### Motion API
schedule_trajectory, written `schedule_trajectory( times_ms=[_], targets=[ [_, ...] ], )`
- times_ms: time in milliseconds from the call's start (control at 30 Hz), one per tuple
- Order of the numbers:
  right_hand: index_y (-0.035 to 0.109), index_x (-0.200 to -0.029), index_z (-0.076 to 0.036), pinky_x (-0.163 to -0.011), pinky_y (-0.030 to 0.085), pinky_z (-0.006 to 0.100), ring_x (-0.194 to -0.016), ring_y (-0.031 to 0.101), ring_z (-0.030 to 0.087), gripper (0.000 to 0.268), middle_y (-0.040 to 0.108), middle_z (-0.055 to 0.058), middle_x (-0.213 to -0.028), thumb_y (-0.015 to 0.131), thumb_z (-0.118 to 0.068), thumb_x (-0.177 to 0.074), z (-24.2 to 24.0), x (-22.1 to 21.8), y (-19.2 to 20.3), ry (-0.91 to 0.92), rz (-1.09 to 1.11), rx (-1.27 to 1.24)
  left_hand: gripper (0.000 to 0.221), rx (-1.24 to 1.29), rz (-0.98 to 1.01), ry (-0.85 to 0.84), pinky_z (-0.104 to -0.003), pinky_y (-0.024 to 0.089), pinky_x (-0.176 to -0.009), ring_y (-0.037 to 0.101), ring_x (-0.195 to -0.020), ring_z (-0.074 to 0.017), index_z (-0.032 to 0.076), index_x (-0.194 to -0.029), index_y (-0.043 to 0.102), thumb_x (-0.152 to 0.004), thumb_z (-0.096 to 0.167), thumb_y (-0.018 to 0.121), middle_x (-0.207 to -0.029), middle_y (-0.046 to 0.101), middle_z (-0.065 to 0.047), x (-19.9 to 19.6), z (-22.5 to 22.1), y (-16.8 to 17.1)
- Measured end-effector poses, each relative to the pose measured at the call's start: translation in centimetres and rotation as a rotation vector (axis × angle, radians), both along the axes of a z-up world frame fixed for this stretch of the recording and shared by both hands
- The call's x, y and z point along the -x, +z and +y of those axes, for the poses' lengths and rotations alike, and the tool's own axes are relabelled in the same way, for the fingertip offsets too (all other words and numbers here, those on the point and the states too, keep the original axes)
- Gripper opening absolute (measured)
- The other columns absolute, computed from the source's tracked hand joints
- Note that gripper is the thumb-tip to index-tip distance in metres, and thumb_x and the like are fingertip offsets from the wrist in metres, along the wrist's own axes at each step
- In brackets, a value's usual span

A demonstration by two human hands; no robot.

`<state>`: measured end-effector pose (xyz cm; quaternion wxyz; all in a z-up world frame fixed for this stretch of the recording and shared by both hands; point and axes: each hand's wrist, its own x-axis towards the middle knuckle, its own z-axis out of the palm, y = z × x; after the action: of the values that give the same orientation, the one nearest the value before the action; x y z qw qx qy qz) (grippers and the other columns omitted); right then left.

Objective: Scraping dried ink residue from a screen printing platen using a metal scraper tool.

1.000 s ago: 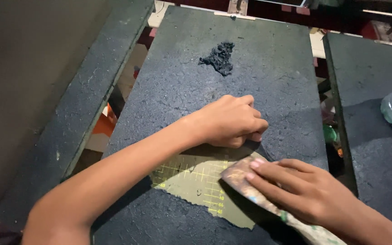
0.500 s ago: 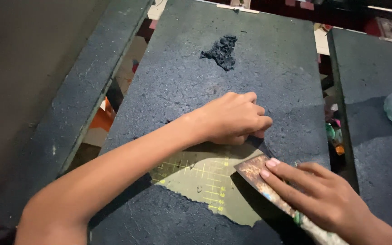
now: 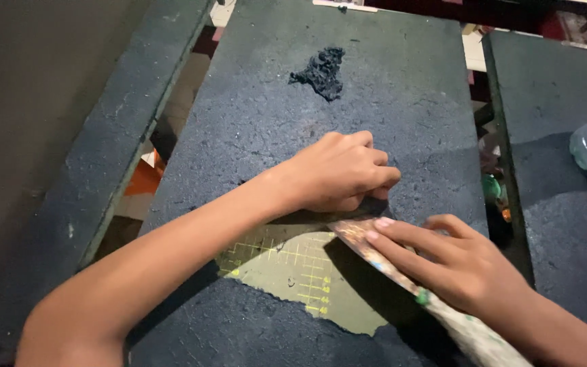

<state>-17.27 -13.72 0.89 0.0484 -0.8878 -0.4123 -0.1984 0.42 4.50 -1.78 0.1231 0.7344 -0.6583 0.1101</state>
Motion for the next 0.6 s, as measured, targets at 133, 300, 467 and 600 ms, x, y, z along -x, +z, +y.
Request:
schedule_trajectory(
  times_ms=[133,300,467,600],
  targets=[
    [0.058,-0.140,-0.010,-0.082,0.050,0.042,-0.114,0.067,0.018,0.040,0.063,0.011,-0.140,0.046,-0.006,-0.102,-1.1,1.8,-0.2,-0.087,0.014,0.069,0.006,0.024,-0.024,0.023,-0.048,0.044,-0.044,0.058,-0.080,-0.0326,0.018,-0.094,0.064,-0.089,0.016,0.062,-0.085,0.067,-0.003,0.3,0.0,-0.2],
    [0.058,-0.139,-0.004,-0.085,0.051,0.042,-0.113,0.068,0.022,0.038,0.066,0.016,-0.132,0.045,-0.006,-0.104,1.4,-0.2,0.0,-0.016,0.017,-0.006,0.010,0.049,-0.026,0.058,-0.050,0.045,-0.043,0.059,-0.081,-0.0344,0.018,-0.097,0.064,-0.092,0.028,0.066,-0.088,0.068,-0.004,0.4,-0.3,-0.7],
    [0.057,-0.135,0.003,-0.081,0.049,0.041,-0.089,0.065,0.029,0.035,0.062,0.021,-0.123,0.038,-0.003,-0.105,2.9,-1.2,0.2,0.062,-0.057,0.028,0.006,0.075,-0.036,0.069,-0.050,0.044,-0.042,0.059,-0.079,-0.0337,0.020,-0.096,0.064,-0.092,0.025,0.065,-0.088,0.067,-0.003,0.1,-0.1,-0.6],
    [0.051,-0.147,-0.008,-0.086,0.051,0.043,-0.125,0.062,0.022,0.046,0.061,0.011,-0.141,0.045,-0.013,-0.102,0.3,1.7,0.3,-0.070,0.016,0.125,0.008,0.132,-0.004,-0.013,-0.049,0.044,-0.042,0.060,-0.077,-0.0331,0.019,-0.096,0.063,-0.093,0.026,0.065,-0.086,0.066,-0.004,-0.4,0.0,-0.7]
  ],
)
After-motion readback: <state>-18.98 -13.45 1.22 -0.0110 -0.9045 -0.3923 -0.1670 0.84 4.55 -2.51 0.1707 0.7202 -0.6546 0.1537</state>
